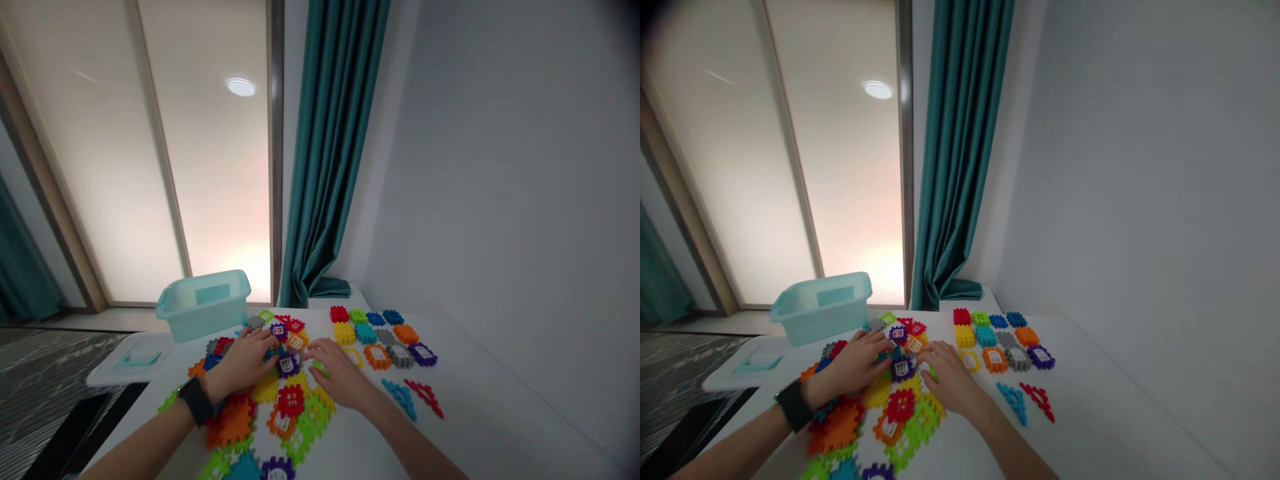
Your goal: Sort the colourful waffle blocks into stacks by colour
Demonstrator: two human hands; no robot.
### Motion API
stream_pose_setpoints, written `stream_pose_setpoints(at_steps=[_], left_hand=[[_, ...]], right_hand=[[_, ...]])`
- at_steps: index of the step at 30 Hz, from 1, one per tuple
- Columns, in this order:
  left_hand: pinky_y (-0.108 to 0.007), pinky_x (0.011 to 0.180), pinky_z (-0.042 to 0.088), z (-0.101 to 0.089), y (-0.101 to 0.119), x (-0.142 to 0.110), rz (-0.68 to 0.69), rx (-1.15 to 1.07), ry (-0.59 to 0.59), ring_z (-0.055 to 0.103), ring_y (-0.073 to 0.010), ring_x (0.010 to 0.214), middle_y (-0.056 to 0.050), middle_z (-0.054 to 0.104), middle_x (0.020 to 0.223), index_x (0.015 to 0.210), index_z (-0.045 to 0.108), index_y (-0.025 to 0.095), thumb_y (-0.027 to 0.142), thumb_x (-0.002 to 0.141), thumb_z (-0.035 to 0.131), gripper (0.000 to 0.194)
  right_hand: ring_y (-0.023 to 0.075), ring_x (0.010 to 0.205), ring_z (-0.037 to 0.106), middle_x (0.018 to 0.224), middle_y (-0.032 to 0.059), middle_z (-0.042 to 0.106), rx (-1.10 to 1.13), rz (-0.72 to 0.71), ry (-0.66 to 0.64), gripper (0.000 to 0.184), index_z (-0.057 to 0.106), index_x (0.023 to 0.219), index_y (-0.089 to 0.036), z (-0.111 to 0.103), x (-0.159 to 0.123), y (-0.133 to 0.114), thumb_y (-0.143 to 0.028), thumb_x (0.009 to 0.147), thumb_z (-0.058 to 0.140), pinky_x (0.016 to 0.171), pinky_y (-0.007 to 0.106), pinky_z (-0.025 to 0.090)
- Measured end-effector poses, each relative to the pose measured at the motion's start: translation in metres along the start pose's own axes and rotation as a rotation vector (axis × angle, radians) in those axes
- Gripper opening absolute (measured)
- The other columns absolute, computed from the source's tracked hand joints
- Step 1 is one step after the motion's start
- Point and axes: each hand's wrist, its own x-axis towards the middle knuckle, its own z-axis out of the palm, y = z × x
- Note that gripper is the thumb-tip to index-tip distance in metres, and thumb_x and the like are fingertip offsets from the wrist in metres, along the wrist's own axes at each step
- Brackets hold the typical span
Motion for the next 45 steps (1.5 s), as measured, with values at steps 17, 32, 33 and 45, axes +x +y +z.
stream_pose_setpoints(at_steps=[17, 32, 33, 45], left_hand=[[-0.034, 0.082, 0.051, 0.000, -0.093, -0.052, -0.243, -0.342, 0.207, 0.068, -0.0252, 0.093, -0.009, 0.072, 0.098, 0.099, 0.070, 0.018, 0.037, 0.097, 0.044, 0.032], [-0.034, 0.087, 0.046, 0.009, -0.109, -0.074, -0.423, -0.163, 0.092, 0.066, -0.0256, 0.098, -0.010, 0.071, 0.101, 0.099, 0.070, 0.020, 0.023, 0.095, 0.047, 0.024], [-0.034, 0.087, 0.046, 0.008, -0.108, -0.074, -0.420, -0.171, 0.095, 0.066, -0.0254, 0.098, -0.010, 0.071, 0.102, 0.099, 0.071, 0.020, 0.023, 0.096, 0.046, 0.025], [-0.035, 0.090, 0.050, 0.015, -0.101, -0.070, -0.437, -0.303, 0.184, 0.067, -0.0264, 0.102, -0.010, 0.075, 0.104, 0.102, 0.071, 0.018, 0.025, 0.092, 0.051, 0.023]], right_hand=[[0.0234, 0.112, 0.057, 0.112, 0.0063, 0.067, 0.052, -0.163, -0.106, 0.020, 0.066, 0.106, -0.021, 0.057, 0.072, -0.035, -0.011, 0.089, 0.060, 0.101, 0.038, 0.043], [0.0273, 0.109, 0.056, 0.105, 0.0086, 0.066, -0.052, -0.198, -0.188, 0.010, 0.067, 0.098, -0.020, 0.113, 0.139, -0.049, -0.026, 0.090, 0.067, 0.097, 0.043, 0.042], [0.0273, 0.110, 0.055, 0.105, 0.0083, 0.066, -0.056, -0.193, -0.194, 0.012, 0.067, 0.098, -0.020, 0.114, 0.140, -0.048, -0.027, 0.089, 0.069, 0.097, 0.042, 0.042], [0.0292, 0.109, 0.055, 0.104, 0.0089, 0.066, -0.071, -0.126, -0.185, 0.026, 0.065, 0.099, -0.019, 0.113, 0.140, -0.052, -0.033, 0.081, 0.078, 0.096, 0.044, 0.042]])
